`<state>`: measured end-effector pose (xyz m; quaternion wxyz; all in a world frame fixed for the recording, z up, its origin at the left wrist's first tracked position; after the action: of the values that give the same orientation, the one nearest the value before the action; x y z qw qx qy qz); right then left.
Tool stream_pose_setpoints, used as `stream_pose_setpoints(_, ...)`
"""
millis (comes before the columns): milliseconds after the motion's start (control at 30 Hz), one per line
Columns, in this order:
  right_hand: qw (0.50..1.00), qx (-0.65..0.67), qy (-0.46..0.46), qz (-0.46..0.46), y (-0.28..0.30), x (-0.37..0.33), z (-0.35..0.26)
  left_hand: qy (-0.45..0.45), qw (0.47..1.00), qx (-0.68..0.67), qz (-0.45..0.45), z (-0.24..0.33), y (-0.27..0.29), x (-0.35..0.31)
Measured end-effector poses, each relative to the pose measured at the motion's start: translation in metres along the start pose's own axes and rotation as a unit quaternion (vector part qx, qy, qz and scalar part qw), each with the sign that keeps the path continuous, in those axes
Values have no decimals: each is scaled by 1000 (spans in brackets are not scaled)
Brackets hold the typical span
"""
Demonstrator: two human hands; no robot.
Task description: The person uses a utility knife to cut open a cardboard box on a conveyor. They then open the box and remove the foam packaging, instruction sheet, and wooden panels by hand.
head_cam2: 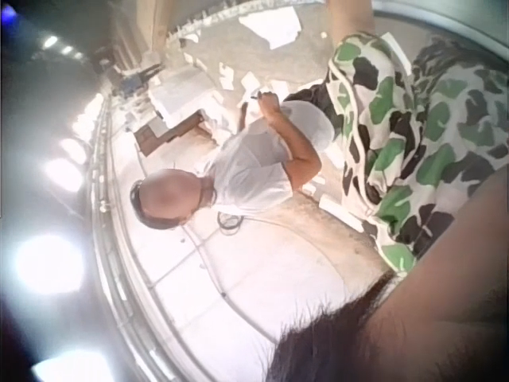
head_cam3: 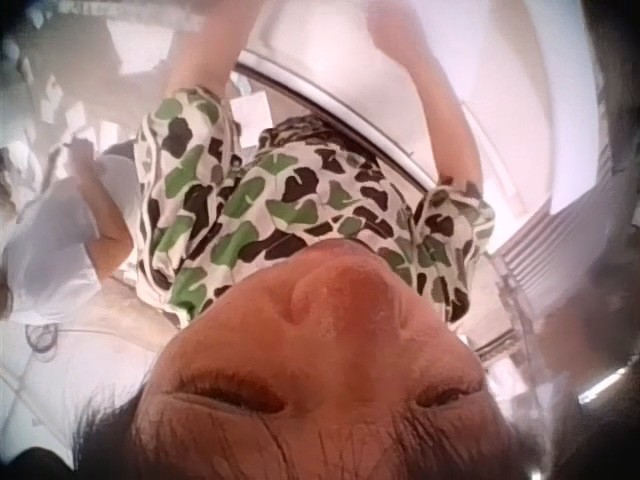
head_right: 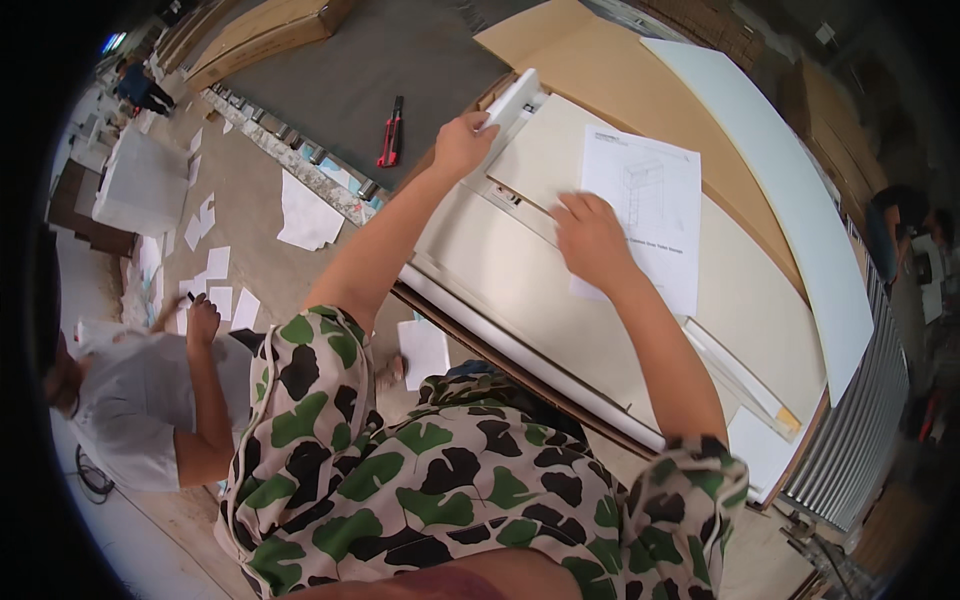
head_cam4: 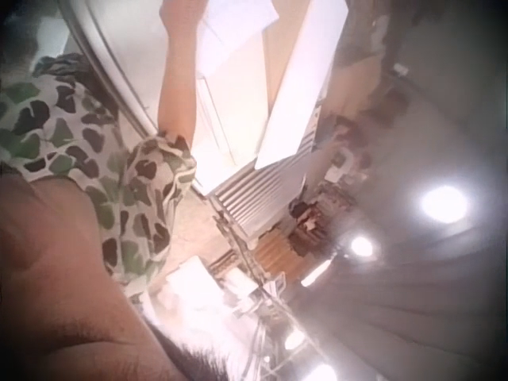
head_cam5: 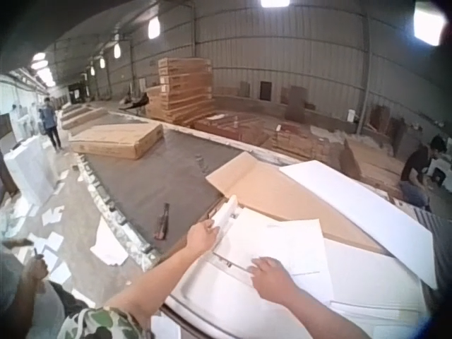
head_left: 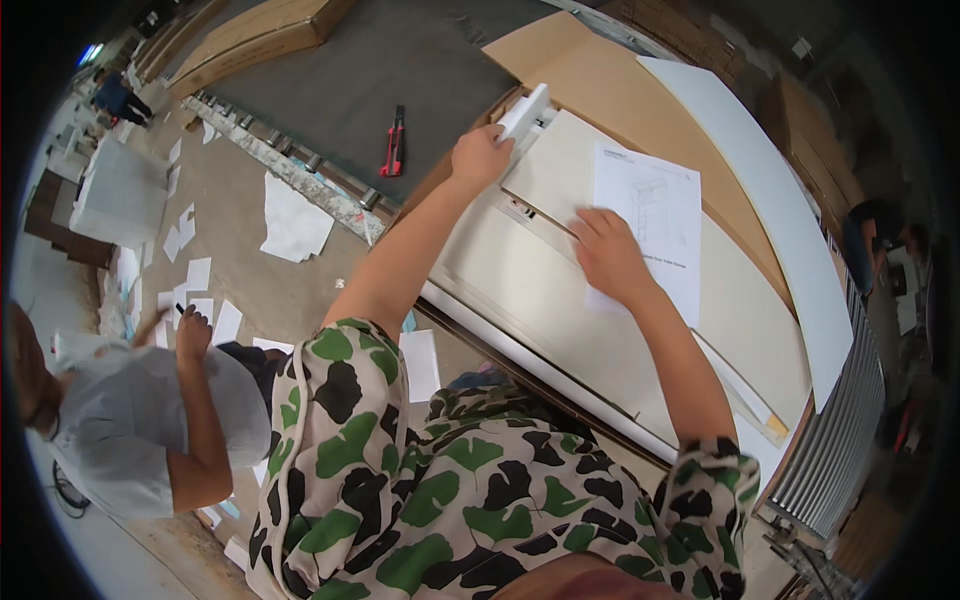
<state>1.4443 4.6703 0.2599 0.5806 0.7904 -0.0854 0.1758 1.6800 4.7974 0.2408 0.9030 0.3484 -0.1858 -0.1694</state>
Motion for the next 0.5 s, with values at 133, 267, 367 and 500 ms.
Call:
stream_pose_setpoints(133,993,-106,60,4,-59,84,2,-37,998,-12,57,-3,9,-15)
stream_pose_setpoints(267,985,-153,65,-37,-76,111,5,-189,974,37,119,-13,7,-22)
stream_pose_setpoints(367,985,-158,65,-25,-79,106,9,-241,965,47,96,-11,4,-27)
stream_pose_setpoints(500,988,-147,55,-5,-74,101,14,-253,964,54,65,-10,-2,-24)
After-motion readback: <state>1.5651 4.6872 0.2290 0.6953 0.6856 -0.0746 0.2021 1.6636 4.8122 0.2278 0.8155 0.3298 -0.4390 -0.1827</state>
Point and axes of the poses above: each hand's wrist, its own x-axis towards the middle knuckle, its own y-axis out of the back of the hand, z = x × y, the point moved 2 cm from there along x, towards the middle knuckle, and after that the axes turned 2 degrees about -y, right-handed, at the moved point
